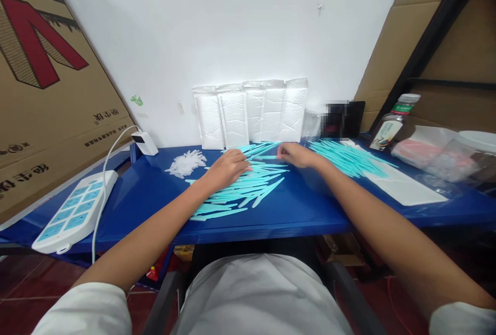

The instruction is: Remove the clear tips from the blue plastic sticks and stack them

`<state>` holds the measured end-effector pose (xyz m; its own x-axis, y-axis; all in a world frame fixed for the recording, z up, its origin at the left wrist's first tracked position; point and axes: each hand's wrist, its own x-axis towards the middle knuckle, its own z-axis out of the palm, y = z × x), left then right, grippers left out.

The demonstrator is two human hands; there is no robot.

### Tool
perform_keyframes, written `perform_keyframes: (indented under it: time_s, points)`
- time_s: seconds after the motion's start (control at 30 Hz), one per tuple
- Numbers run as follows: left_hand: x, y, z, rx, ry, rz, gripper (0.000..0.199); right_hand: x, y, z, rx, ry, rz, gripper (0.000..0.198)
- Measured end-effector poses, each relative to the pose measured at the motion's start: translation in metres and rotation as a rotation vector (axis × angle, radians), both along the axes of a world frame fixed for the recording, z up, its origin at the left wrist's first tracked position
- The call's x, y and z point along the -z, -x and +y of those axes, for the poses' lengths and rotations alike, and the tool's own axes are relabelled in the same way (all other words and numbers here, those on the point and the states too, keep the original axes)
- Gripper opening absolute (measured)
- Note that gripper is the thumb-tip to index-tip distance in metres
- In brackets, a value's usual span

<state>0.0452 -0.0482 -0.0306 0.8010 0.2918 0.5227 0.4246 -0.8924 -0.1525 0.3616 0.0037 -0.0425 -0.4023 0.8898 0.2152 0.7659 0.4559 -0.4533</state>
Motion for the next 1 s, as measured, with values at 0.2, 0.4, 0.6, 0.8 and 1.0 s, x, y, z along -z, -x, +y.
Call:
perform_keyframes:
  time_s: [0.2, 0.4, 0.6, 0.8, 1.0]
  points:
    - [0.003, -0.006, -0.005, 0.061, 0.004, 0.016, 0.036, -0.023, -0.003, -0.009, -0.09, -0.177, 0.367, 0.03]
    - [0.006, -0.01, -0.009, 0.093, -0.009, 0.04, 0.036, -0.031, 0.012, -0.024, -0.158, -0.081, 0.456, 0.041]
    - [0.011, -0.014, -0.01, 0.132, -0.012, 0.059, 0.035, -0.032, 0.024, -0.03, -0.165, -0.082, 0.53, 0.043]
    - [0.008, -0.012, -0.009, 0.107, -0.033, 0.052, 0.035, -0.032, 0.011, -0.024, -0.11, -0.193, 0.452, 0.038]
    - [0.006, -0.008, -0.008, 0.072, -0.112, 0.06, 0.033, -0.042, 0.011, -0.036, -0.136, -0.467, 0.393, 0.038]
